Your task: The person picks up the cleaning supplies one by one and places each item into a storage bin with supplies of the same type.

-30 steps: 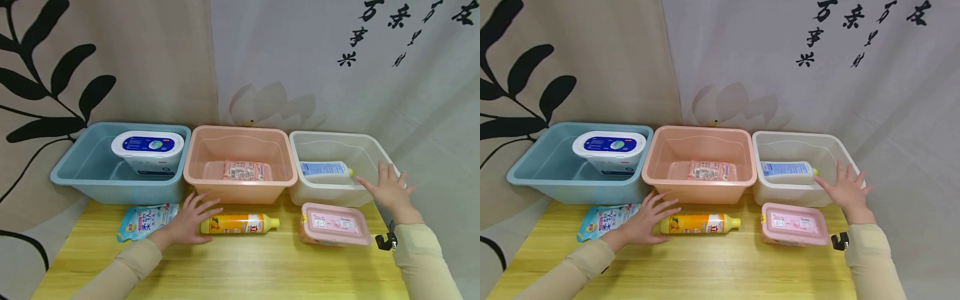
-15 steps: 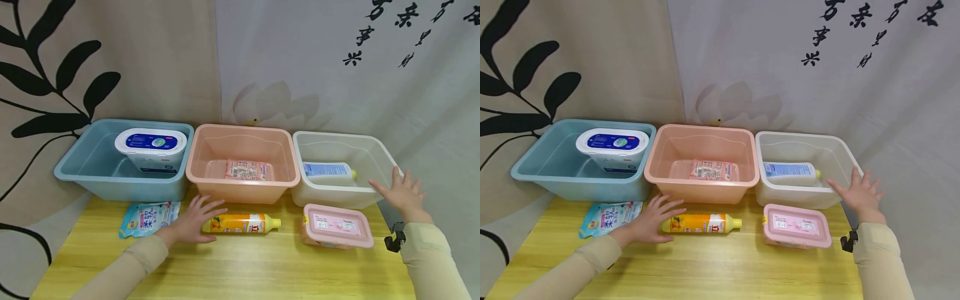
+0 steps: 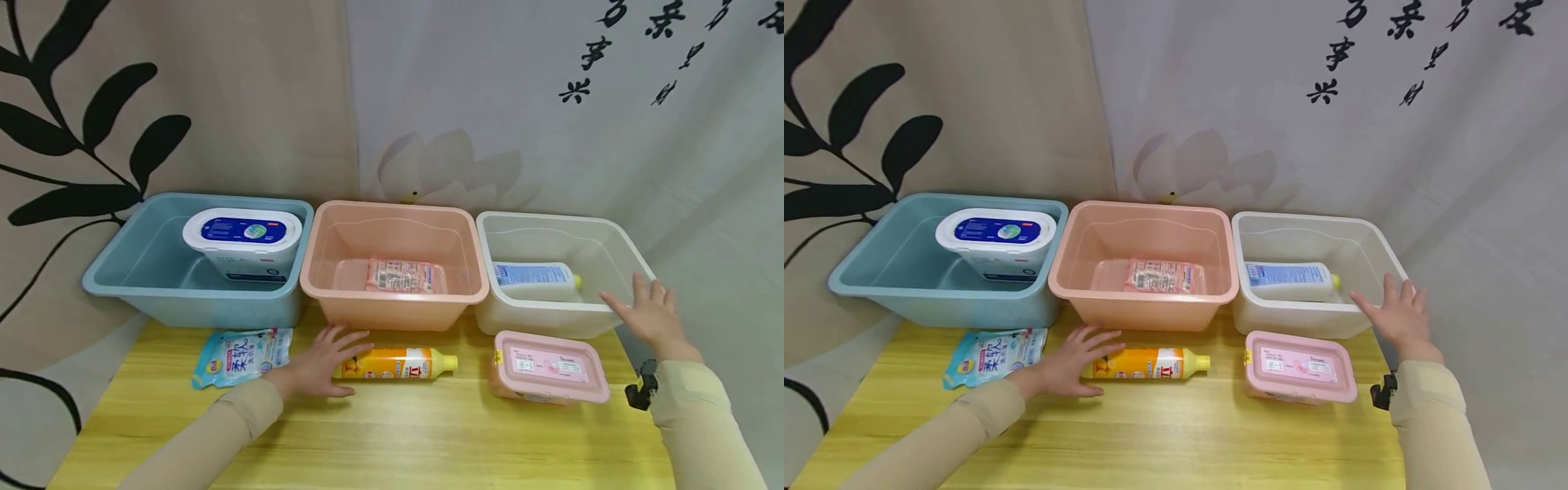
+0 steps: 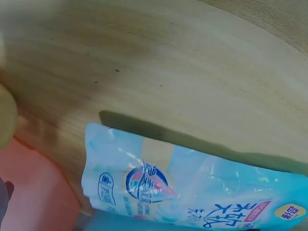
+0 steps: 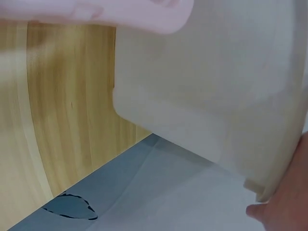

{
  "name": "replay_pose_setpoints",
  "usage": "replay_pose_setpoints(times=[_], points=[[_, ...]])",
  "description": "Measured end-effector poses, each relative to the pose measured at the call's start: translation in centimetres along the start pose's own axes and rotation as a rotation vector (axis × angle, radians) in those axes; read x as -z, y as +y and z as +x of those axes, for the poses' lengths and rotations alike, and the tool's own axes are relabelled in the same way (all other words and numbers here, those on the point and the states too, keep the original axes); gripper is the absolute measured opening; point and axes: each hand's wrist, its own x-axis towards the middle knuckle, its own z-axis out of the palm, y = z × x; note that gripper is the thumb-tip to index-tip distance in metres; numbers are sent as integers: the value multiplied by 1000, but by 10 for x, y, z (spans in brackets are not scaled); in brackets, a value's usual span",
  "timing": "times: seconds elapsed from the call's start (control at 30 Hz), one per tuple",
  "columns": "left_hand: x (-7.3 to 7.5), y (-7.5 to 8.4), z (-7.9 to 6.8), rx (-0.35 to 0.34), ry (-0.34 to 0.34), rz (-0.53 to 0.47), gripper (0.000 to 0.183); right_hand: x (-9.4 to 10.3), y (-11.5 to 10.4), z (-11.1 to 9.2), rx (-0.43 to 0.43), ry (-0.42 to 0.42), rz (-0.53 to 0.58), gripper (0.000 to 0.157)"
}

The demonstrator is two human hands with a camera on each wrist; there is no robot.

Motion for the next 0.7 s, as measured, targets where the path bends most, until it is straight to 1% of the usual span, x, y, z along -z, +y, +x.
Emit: replay_pose_setpoints(times=[0.13, 0.27, 0.4, 0.57, 0.7], points=[[-6, -1, -1, 16, -31, -35, 84, 1, -2, 1, -6, -10, 0, 94], [-10, -3, -1, 41, -52, -53, 82, 0, -3, 1, -14, -16, 0, 94], [-14, -5, -1, 45, -50, -56, 77, -1, -2, 2, -19, -15, -1, 94], [-17, -7, 0, 12, -25, -24, 74, -1, 0, 2, -17, -12, -5, 93], [-18, -7, 0, 0, -11, -23, 73, -1, 1, 2, -12, -10, -9, 93]])
